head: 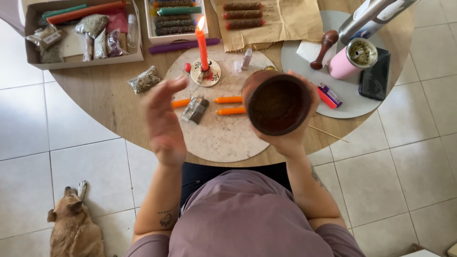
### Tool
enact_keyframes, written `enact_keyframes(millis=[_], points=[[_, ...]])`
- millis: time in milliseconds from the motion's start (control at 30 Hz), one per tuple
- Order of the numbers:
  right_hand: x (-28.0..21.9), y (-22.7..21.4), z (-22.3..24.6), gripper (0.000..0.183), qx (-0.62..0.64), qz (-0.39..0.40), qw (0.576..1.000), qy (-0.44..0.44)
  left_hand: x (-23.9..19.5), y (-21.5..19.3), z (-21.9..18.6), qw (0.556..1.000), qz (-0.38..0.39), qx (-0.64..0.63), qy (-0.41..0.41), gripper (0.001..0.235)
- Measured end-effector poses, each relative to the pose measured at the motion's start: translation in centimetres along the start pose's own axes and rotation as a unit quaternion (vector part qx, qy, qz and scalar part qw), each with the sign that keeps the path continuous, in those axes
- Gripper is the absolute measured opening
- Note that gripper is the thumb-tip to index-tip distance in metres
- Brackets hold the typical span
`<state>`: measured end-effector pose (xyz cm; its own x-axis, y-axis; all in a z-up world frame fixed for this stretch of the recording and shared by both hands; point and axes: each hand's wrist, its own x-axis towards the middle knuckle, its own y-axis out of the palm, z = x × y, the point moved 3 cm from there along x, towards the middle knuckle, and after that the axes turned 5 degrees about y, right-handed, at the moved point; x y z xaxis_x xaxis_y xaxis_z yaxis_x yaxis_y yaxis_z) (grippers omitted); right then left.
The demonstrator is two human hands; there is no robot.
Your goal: The person cuts orange sticks with scissors and lights them with a lighter. They then open a small bag of herbs and pour the contents into a brown bowl using a spoon.
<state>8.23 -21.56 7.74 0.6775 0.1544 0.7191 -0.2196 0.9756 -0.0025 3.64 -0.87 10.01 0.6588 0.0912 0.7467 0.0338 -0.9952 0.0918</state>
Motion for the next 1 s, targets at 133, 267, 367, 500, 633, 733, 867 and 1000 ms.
enact_keyframes(millis=[133,267,367,500,633,733,867,1000], points=[[-1.0,1.4,0.4,0.114,0.004,-0.012,1.000,0.009,1.0,3.6,0.0,0.991,-0.122,0.000,0.060,0.079],[-1.0,2.4,0.3,0.114,0.077,-0.017,0.996,0.035,0.1,0.8,0.9,0.966,-0.221,0.076,0.109,0.071],[-1.5,3.6,1.4,0.112,0.067,-0.012,0.997,0.039,0.2,1.1,0.6,0.953,-0.278,0.095,0.073,0.067],[-1.6,3.8,1.5,0.111,0.053,-0.057,0.992,0.104,0.1,1.7,0.6,0.957,-0.277,0.064,0.061,0.071],[-1.4,0.6,0.6,0.117,-0.036,-0.025,0.996,0.072,-0.3,-0.6,0.0,0.917,-0.366,0.092,0.128,0.052],[-2.9,4.6,1.9,0.111,-0.041,0.001,0.993,0.108,-0.9,3.8,2.2,0.956,-0.279,0.002,0.090,0.065],[-2.6,4.5,1.7,0.113,-0.012,0.020,0.995,0.100,-0.7,1.2,1.2,0.935,-0.334,0.055,0.101,0.058],[-2.8,3.8,1.8,0.117,0.001,0.032,0.991,0.126,-1.1,2.3,1.9,0.932,-0.341,0.098,0.081,0.050]])
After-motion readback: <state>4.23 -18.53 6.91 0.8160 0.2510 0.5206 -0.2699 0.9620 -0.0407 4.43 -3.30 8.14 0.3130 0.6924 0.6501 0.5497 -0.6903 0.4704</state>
